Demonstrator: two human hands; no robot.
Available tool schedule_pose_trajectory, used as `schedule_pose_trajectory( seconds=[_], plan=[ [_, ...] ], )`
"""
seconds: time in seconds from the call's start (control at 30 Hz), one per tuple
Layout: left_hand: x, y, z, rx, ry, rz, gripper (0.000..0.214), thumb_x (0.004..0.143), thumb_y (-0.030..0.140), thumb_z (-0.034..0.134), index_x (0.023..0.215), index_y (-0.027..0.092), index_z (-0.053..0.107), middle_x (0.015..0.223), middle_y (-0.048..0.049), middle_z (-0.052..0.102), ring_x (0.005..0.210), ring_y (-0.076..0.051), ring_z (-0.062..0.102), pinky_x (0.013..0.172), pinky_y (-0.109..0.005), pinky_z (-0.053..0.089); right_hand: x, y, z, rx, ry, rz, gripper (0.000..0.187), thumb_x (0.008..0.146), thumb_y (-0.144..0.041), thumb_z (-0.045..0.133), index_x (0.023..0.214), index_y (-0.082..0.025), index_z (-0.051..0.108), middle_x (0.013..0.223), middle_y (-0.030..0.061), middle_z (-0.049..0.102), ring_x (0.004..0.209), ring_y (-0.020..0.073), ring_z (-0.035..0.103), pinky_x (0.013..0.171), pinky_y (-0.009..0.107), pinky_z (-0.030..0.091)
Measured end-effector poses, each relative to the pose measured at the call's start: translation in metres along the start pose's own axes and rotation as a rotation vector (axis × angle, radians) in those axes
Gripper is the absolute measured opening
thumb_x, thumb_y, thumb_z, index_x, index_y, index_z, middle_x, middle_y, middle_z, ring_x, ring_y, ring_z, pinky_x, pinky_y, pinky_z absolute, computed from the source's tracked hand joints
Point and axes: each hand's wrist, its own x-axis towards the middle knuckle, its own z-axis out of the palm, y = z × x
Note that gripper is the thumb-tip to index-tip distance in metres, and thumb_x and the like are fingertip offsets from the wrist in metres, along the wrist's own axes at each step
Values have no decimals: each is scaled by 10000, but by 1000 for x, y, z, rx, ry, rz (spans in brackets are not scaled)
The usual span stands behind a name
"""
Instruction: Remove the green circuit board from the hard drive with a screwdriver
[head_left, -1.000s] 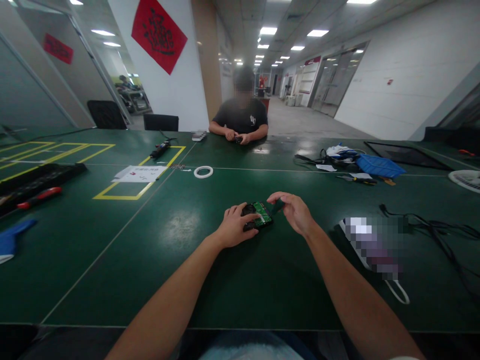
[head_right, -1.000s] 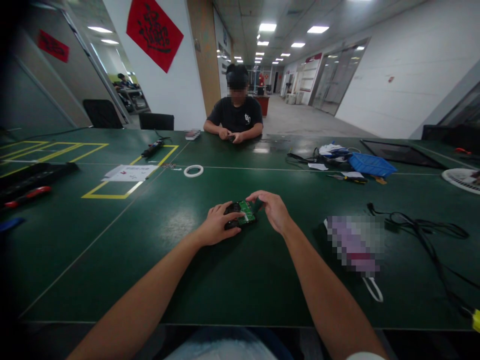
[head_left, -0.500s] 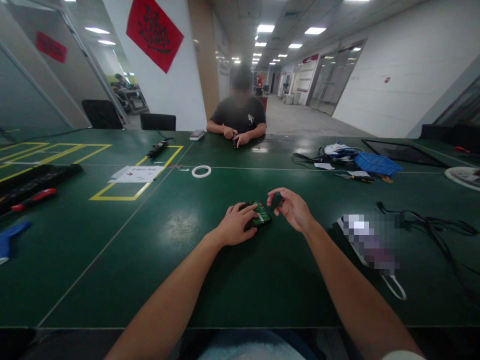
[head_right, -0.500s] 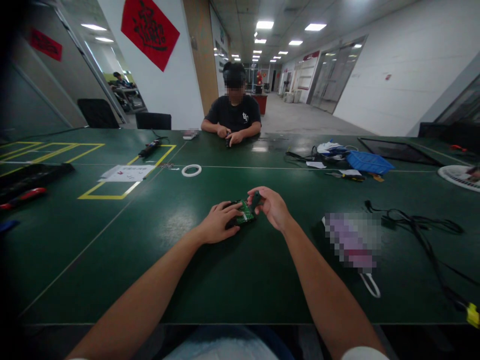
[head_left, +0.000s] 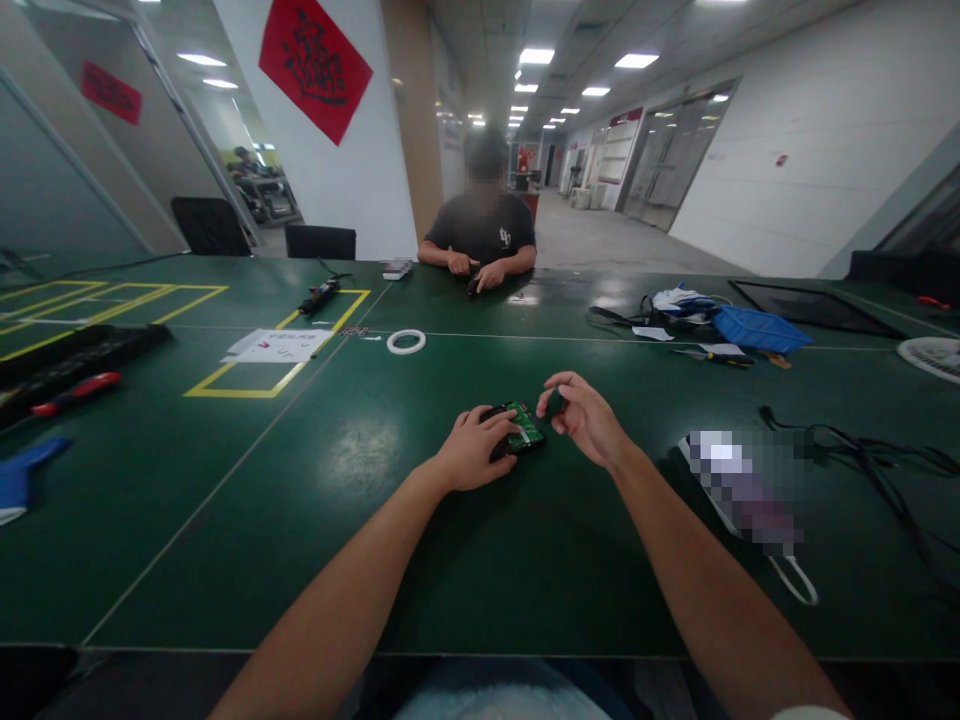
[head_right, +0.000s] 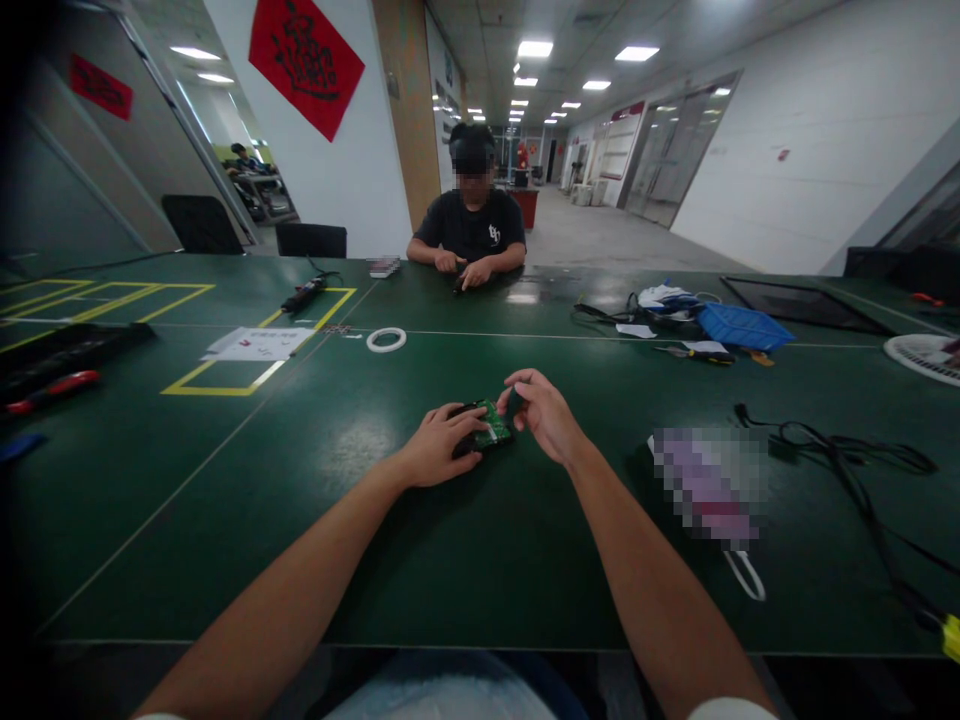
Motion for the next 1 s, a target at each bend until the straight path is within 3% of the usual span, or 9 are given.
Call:
schedule_pose_trajectory(
  seconds=[0.13,0.3,0.43,0.77,1.0],
  plan=[
    [0,0,0,6,5,4,560,857,424,667,1392,346,522,1574,5,433,1441,-420,284,1108,-625,299,0,-3,-2,-33,-2,8,340,959,-439,499,1064,-172,682,861,78,658,785,179,608,515,240,433],
    [0,0,0,8,7,0,573,846,418,680,1393,350,522,1564,4,446,1440,-416,289,1112,-625,295,-2,-10,-3,-216,-30,-1,293,944,-426,578,964,-165,710,911,89,668,804,177,612,505,225,416],
    [1,0,1,13,8,-6,566,843,422,682,1383,342,531,1568,3,442,1446,-421,277,1111,-626,298,-1,-6,2,-373,-9,-57,326,955,-457,582,1067,-186,726,904,64,650,737,138,569,496,208,401],
    [1,0,0,14,-1,-8,543,848,429,662,1366,329,533,1576,15,431,1443,-426,279,1122,-625,291,3,10,1,-154,-7,-22,470,982,-598,428,883,-189,638,824,75,668,731,174,617,482,226,429],
    [0,1,0,1,0,-10,548,851,439,662,1372,328,535,1571,-4,435,1451,-421,268,1125,-629,282,1,3,1,-274,-44,-8,423,975,-523,508,1105,-176,712,902,82,665,792,172,611,545,236,466]
  ],
)
